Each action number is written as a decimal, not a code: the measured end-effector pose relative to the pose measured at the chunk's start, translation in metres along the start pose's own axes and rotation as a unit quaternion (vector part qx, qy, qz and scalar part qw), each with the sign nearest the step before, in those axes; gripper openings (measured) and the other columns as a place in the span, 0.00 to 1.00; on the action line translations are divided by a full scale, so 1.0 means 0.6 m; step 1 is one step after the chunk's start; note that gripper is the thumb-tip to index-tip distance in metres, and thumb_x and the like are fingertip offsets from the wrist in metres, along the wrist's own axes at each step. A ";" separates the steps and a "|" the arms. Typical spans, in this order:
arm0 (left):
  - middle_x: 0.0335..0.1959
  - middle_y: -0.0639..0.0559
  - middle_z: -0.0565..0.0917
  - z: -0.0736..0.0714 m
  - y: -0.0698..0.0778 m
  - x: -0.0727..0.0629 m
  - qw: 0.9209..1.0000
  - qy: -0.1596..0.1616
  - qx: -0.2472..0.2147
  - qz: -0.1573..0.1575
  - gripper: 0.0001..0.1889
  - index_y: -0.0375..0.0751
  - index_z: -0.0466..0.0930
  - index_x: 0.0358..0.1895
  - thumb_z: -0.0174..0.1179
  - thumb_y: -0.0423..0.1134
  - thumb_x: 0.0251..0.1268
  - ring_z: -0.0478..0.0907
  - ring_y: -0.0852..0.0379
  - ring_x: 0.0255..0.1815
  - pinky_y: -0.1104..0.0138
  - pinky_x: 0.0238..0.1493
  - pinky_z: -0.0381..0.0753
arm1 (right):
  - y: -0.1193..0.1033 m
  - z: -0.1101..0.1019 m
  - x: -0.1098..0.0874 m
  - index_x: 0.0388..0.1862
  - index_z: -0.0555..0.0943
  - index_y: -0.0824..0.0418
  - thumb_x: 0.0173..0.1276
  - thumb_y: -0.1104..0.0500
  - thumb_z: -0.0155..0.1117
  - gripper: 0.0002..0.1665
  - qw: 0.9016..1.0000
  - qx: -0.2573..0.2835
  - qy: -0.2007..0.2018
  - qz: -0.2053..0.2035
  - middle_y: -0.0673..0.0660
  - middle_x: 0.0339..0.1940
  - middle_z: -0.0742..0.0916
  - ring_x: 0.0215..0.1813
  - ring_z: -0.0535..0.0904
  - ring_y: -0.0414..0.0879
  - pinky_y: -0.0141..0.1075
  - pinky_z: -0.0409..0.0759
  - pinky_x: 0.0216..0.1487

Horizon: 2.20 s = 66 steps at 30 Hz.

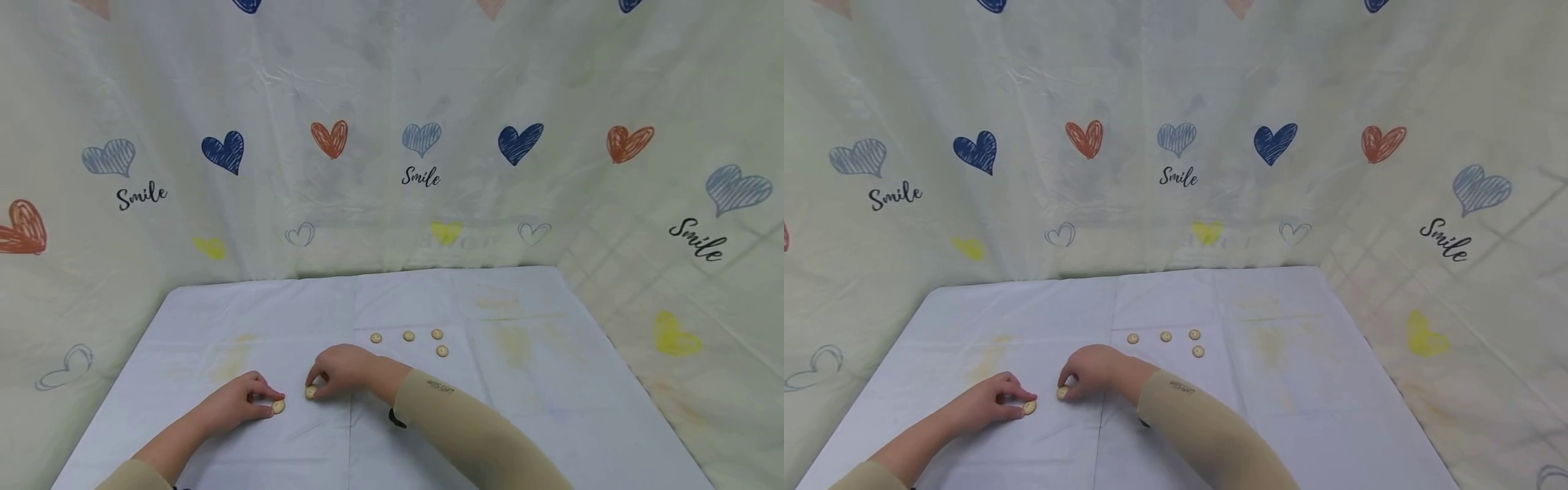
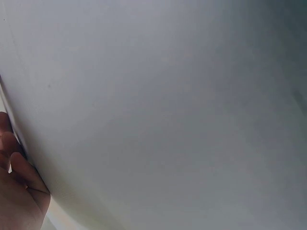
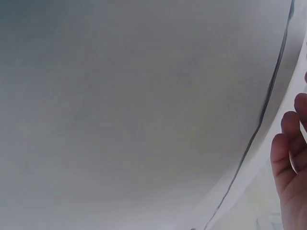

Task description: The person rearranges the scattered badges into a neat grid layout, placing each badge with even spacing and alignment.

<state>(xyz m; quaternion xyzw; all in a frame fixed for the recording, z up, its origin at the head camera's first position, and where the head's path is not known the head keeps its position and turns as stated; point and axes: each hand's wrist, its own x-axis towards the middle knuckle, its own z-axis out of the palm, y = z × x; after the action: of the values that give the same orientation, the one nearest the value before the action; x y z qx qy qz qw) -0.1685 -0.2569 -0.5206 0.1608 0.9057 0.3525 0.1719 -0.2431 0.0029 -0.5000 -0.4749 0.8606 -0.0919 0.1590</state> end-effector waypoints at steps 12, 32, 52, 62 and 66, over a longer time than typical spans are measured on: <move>0.38 0.56 0.75 0.001 0.001 0.000 1.000 0.006 0.002 0.002 0.14 0.55 0.90 0.47 0.73 0.47 0.56 0.69 0.63 0.36 0.69 0.37 0.69 | 0.060 -0.027 -0.063 0.49 0.88 0.40 0.66 0.46 0.69 0.13 0.998 0.032 0.036 0.039 0.39 0.25 0.78 0.30 0.71 0.32 0.27 0.69 0.38; 0.38 0.56 0.75 -0.002 0.007 -0.003 1.000 0.006 0.000 -0.005 0.14 0.54 0.90 0.46 0.73 0.45 0.55 0.69 0.62 0.35 0.69 0.37 0.70 | 0.189 -0.071 -0.257 0.51 0.88 0.45 0.65 0.49 0.71 0.15 0.976 0.101 0.109 0.160 0.42 0.25 0.78 0.29 0.73 0.38 0.35 0.74 0.35; 0.38 0.57 0.75 0.000 -0.002 -0.001 1.000 0.008 0.006 -0.006 0.13 0.58 0.90 0.45 0.73 0.47 0.55 0.69 0.62 0.36 0.69 0.37 0.70 | 0.214 -0.043 -0.243 0.46 0.89 0.42 0.65 0.47 0.71 0.11 0.978 0.081 0.072 0.177 0.42 0.24 0.79 0.30 0.73 0.37 0.36 0.72 0.37; 0.37 0.57 0.75 0.001 -0.004 0.001 1.000 0.008 0.011 -0.011 0.13 0.58 0.90 0.45 0.74 0.46 0.54 0.70 0.62 0.36 0.69 0.37 0.70 | 0.227 -0.023 -0.227 0.47 0.89 0.44 0.65 0.47 0.71 0.13 0.986 0.017 0.052 0.155 0.40 0.22 0.77 0.28 0.70 0.36 0.35 0.70 0.36; 0.38 0.57 0.75 0.000 -0.003 0.002 1.000 0.007 0.012 -0.011 0.13 0.58 0.90 0.45 0.74 0.47 0.54 0.70 0.62 0.36 0.69 0.37 0.70 | 0.228 -0.022 -0.226 0.48 0.89 0.43 0.65 0.46 0.71 0.13 0.986 0.023 0.054 0.156 0.40 0.23 0.77 0.28 0.71 0.36 0.34 0.71 0.37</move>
<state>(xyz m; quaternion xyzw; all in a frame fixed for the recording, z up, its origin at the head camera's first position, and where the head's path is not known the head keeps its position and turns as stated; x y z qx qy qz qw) -0.1695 -0.2576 -0.5221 0.1502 0.9129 0.3405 0.1675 -0.2879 0.1908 -0.5048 -0.3256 0.9290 -0.1113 0.1359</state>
